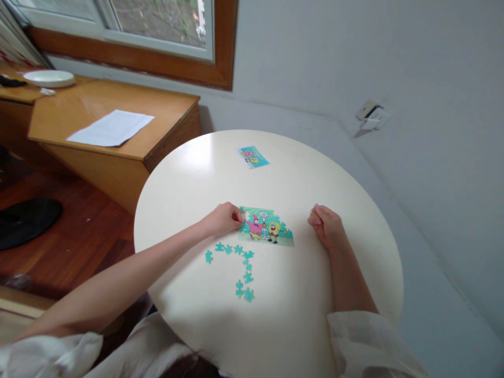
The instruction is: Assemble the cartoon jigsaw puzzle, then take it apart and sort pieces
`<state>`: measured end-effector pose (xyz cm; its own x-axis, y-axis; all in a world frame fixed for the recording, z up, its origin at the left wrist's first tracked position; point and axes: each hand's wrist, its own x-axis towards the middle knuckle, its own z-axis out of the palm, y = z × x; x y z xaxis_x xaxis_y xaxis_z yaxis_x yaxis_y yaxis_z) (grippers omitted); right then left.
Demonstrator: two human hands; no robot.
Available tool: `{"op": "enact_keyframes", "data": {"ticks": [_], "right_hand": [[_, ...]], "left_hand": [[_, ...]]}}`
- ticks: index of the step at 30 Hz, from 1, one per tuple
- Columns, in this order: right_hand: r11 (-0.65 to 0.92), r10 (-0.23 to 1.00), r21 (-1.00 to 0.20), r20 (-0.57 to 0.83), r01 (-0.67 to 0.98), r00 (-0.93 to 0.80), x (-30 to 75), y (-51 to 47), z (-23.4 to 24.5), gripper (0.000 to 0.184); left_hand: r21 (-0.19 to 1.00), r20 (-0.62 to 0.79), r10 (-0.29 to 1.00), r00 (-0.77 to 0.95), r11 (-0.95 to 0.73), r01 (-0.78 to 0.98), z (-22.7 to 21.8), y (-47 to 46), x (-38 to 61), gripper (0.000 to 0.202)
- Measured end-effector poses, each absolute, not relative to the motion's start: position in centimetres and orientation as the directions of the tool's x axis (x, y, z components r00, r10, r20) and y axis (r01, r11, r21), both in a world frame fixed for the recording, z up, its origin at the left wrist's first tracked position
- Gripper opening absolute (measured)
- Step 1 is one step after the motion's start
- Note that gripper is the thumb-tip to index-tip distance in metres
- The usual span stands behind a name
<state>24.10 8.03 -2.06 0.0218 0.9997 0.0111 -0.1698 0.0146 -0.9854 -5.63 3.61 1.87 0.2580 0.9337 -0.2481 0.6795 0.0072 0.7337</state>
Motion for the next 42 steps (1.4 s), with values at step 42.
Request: {"op": "enact_keyframes", "data": {"ticks": [42], "right_hand": [[0.02, 0.998, -0.986, 0.01, -0.164, 0.064, 23.7, 7.8, -1.6, 0.038]], "left_hand": [[0.744, -0.079, 0.971, 0.224, -0.092, 0.662, 1.2, 2.9, -6.9, 0.014]]}}
